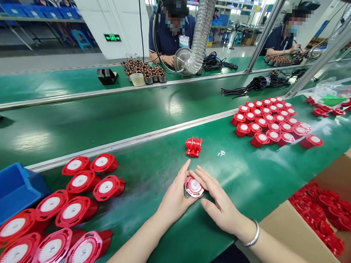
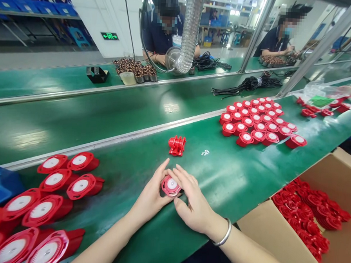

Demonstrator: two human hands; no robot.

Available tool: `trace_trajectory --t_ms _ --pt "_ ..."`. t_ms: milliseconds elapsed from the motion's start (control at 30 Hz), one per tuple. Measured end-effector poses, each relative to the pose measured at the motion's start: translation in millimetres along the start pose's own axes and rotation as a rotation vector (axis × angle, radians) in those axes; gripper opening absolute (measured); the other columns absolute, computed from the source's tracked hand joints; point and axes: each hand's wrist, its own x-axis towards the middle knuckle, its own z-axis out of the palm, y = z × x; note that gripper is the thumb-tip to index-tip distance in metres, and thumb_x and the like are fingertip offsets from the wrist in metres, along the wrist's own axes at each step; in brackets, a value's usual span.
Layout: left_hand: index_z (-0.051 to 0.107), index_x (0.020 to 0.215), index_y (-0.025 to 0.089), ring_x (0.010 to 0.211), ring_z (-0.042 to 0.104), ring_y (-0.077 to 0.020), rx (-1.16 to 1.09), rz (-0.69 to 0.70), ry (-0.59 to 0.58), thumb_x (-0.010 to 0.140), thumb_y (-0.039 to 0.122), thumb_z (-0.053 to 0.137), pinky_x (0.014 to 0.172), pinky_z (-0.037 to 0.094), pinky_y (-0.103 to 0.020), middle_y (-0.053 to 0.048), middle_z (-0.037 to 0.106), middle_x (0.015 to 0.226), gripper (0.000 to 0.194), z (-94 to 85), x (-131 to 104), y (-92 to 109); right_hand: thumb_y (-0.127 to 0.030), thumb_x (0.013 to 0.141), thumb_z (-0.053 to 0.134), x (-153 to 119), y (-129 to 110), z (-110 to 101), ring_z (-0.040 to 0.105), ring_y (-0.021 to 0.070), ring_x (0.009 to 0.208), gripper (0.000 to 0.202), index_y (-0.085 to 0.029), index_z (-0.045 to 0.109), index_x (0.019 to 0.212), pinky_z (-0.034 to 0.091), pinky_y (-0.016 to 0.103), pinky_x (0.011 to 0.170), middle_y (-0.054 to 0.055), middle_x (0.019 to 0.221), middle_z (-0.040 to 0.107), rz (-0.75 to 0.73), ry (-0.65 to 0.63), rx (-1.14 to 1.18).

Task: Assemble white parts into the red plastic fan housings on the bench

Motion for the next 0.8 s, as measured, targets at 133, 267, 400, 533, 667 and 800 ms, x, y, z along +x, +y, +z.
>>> trace_trajectory --t_ms 133,267,400,533,667,800 --pt "0.014 0.152 0.028 0.111 0.061 -0.0210 0.007 0.008 0.000 0.081 0.025 0.072 0.103 0.044 -0.039 -0.005 0.061 0.120 0.091 0.9 1 -1 -0.034 0.098 0.044 -11 12 -14 0.063 0.0192 0.070 0.029 -0.021 0.065 0.082 0.051 0.043 0.086 0.001 0.065 0.062 0.063 0.396 0.157" --pt "0.014 0.152 0.028 0.112 0.060 -0.0210 0.023 0.007 0.008 0.080 0.025 0.072 0.103 0.043 -0.039 -0.004 0.061 0.120 0.092 1.3 2 -1 -0.034 0.097 0.048 -11 12 -13 0.053 0.0144 0.058 0.017 -0.021 0.058 0.104 0.051 0.032 0.068 -0.003 0.064 0.055 0.164 0.430 0.307" --pt "0.016 0.151 0.027 0.113 0.060 -0.0212 0.016 0.015 0.007 0.082 0.027 0.069 0.103 0.044 -0.039 -0.006 0.060 0.123 0.087 0.7 1 0 -0.033 0.094 0.052 -3 5 -4 0.053 0.0253 0.123 0.046 -0.022 0.046 0.138 0.038 0.047 0.107 0.011 0.126 0.063 0.019 0.072 0.100" --pt "0.014 0.152 0.027 0.111 0.060 -0.0209 0.022 0.002 -0.006 0.081 0.025 0.070 0.104 0.042 -0.040 -0.005 0.060 0.120 0.090 0.7 1 1 -0.033 0.098 0.045 -10 15 -13 0.061 0.0189 0.076 0.029 -0.022 0.064 0.079 0.048 0.041 0.089 0.002 0.075 0.066 0.020 0.407 0.155" --pt "0.014 0.151 0.028 0.112 0.060 -0.0216 0.024 -0.004 -0.005 0.080 0.024 0.070 0.104 0.043 -0.041 -0.004 0.060 0.120 0.090 1.2 2 1 -0.036 0.097 0.048 -9 14 -12 0.058 0.0161 0.066 0.019 -0.023 0.059 0.107 0.051 0.032 0.071 -0.001 0.071 0.061 0.115 0.441 0.302" --pt "0.016 0.151 0.027 0.113 0.060 -0.0221 0.017 0.015 0.009 0.082 0.026 0.068 0.104 0.044 -0.040 -0.005 0.060 0.121 0.086 0.7 2 2 -0.038 0.095 0.052 -2 7 -6 0.056 0.0260 0.119 0.041 -0.022 0.054 0.132 0.037 0.048 0.108 0.011 0.118 0.066 -0.014 0.090 0.097"
